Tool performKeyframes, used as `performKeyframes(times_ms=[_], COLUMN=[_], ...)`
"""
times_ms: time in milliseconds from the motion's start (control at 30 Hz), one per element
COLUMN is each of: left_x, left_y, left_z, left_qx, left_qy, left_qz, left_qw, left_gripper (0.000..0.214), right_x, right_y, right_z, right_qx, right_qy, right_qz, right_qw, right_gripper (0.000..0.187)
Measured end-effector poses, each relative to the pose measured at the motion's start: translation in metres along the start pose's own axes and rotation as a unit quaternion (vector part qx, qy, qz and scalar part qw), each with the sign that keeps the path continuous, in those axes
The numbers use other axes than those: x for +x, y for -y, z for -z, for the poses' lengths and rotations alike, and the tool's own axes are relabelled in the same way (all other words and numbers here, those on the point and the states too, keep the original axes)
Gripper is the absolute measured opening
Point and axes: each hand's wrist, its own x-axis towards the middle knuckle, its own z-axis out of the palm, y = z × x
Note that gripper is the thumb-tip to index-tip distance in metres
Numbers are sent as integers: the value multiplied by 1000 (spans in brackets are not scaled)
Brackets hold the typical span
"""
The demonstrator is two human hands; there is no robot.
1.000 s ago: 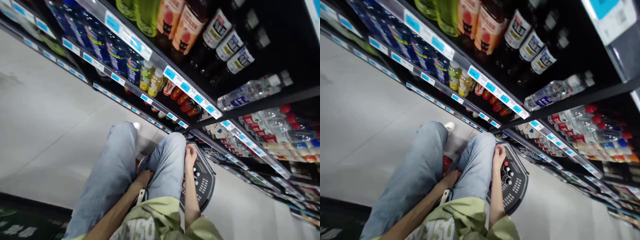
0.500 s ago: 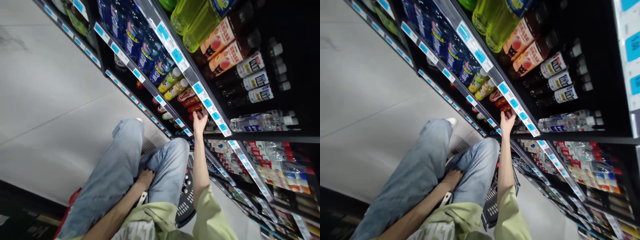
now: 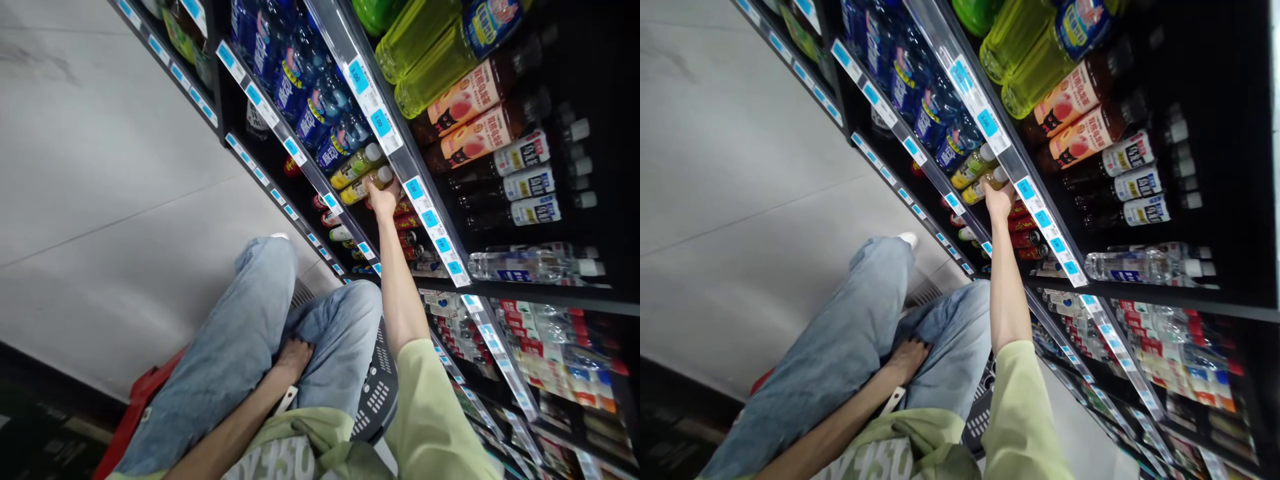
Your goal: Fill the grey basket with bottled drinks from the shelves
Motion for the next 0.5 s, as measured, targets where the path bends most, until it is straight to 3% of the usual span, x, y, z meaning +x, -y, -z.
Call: performKeyframes(times_ms=[100, 233, 367, 433, 500], left_x=[1, 3, -6, -13, -17], left_y=[-1, -3, -2, -1, 0], left_z=[-2, -3, 6, 11, 15], left_qx=[-2, -5, -7, -11, -17], left_qy=[2, -7, -33, -51, -76], left_qz=[5, 14, -15, -25, -24], left_qw=[1000, 1000, 999, 998, 997], left_gripper=[58, 59, 52, 48, 48], right_x=[0, -34, -105, -147, -190], right_y=[10, 11, -5, -20, -37], right_z=[-7, -1, 13, 21, 32], right_qx=[2, 7, 28, 84, 167], right_qy=[-24, -59, -114, -184, -252], right_qz=[-61, -24, 34, 13, -56], right_qw=[998, 998, 992, 979, 952], right_gripper=[79, 73, 59, 59, 62])
